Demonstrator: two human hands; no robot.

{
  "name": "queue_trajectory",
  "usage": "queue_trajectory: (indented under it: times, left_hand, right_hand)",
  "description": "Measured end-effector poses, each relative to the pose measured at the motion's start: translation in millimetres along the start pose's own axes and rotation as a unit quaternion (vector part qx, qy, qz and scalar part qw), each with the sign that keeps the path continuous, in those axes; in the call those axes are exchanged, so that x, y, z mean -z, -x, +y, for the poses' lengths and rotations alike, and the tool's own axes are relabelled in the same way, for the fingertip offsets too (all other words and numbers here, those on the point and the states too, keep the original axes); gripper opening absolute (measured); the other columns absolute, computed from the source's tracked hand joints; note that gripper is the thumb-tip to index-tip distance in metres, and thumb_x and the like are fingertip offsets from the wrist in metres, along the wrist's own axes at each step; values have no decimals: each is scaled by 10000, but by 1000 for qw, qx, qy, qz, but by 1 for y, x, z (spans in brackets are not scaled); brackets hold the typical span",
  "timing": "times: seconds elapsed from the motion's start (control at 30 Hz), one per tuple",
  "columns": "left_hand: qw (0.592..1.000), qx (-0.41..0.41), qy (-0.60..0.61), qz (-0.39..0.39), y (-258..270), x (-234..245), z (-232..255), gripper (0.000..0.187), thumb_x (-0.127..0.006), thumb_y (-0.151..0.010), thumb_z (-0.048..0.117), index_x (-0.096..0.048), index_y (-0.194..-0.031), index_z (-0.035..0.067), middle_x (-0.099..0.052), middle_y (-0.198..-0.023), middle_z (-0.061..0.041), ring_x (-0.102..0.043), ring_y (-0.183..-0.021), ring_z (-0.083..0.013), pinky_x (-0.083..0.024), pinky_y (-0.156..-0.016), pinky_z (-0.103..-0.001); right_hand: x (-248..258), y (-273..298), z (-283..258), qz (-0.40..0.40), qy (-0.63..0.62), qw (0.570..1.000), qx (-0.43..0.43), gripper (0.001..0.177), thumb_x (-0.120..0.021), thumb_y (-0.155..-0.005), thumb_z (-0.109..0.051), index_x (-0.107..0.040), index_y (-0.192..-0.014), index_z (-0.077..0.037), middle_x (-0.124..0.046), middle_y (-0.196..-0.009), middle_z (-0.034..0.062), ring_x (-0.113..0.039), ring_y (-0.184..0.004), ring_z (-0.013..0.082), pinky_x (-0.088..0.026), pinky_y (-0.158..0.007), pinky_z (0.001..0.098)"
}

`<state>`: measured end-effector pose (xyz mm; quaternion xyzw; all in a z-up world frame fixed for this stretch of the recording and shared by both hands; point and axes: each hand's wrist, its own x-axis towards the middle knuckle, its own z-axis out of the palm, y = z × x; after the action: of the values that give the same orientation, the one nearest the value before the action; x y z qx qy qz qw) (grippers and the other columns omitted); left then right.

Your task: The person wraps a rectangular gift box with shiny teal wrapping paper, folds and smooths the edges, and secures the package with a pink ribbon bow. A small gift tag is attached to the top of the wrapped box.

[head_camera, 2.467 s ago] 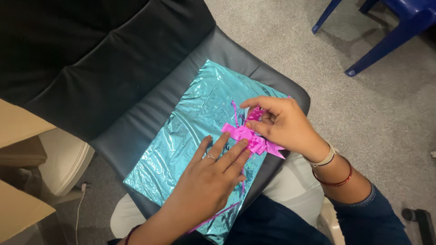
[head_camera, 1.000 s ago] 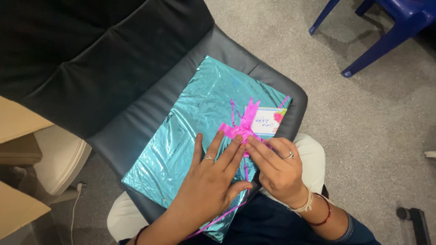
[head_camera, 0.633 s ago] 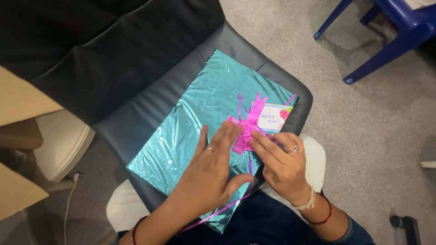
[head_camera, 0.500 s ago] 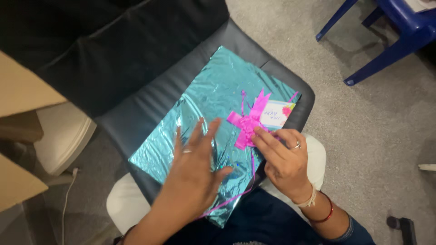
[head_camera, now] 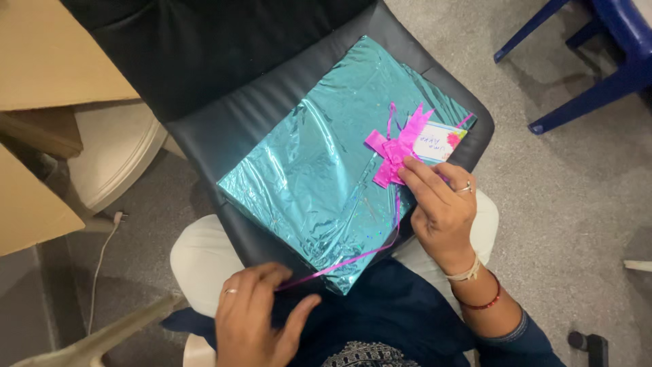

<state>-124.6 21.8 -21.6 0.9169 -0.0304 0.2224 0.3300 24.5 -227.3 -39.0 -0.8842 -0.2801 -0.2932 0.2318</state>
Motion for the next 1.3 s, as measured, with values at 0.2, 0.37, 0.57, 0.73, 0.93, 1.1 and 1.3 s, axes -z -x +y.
queue_trajectory:
  times: [0.2,0.37,0.57,0.73,0.93,1.1,1.3]
  left_hand:
    - [997,34,66,-36,-11,-4,-4,172,-805,-769,62,-713,-909,27,-718,-872,-98,-675,-823,-280,-520,-740,-376]
    - [977,112,170,-64,-28,20,-17,88,-779,-790,58,-763,-867,19,-727,-799,-66,-709,-723,-159,-541,-650,-276]
    - [976,176,118,-59,-39,19,-38,83,-775,-805,71,-746,-812,-7,-693,-687,-57,-650,-609,-124,-501,-579,-269]
    - [951,244,161,-100,-25,14,-60,101,-779,-810,74,-742,-768,-9,-711,-662,-41,-627,-590,-118,-495,-560,-265]
    - [929,226,236,-175,-4,20,-79,59,-776,-799,59,-763,-797,1,-723,-699,-28,-618,-629,-104,-498,-601,-266]
    - [900,212,280,-257,3,28,-90,78,-785,-814,66,-754,-781,3,-718,-712,-39,-652,-666,-108,-532,-645,-270]
    - [861,201,278,-376,6,25,-91,113,-802,-814,79,-743,-766,-5,-721,-743,-46,-684,-698,-121,-545,-659,-276]
  right_hand:
    - [1,2,1,-4,-13,1000,-7,505,-569,-741,99,-729,-1190,-69,-711,-1289,43,-616,-1077,289,-464,-1003,399]
    - [1,3,0,0,-19,1000,-14,524,-560,-718,100,-735,-1183,-68,-716,-1281,47,-619,-1070,291,-468,-982,392]
    - [-2,3,1,15,-25,999,-13,493,-574,-752,117,-736,-1180,-67,-721,-1271,45,-625,-1070,280,-488,-981,377]
    - [0,3,3,5,-30,999,-13,502,-567,-739,113,-736,-1180,-58,-722,-1266,57,-625,-1061,289,-487,-971,378]
    - [-1,2,0,5,-29,999,-15,503,-561,-726,103,-735,-1174,-47,-721,-1259,65,-626,-1057,295,-486,-967,382]
    - [-2,2,1,10,-23,1000,-16,487,-565,-742,110,-740,-1168,-49,-726,-1251,61,-627,-1055,291,-491,-968,376]
    - [-2,2,1,12,-27,999,-16,491,-566,-733,107,-742,-1164,-49,-727,-1252,68,-629,-1049,290,-493,-965,375]
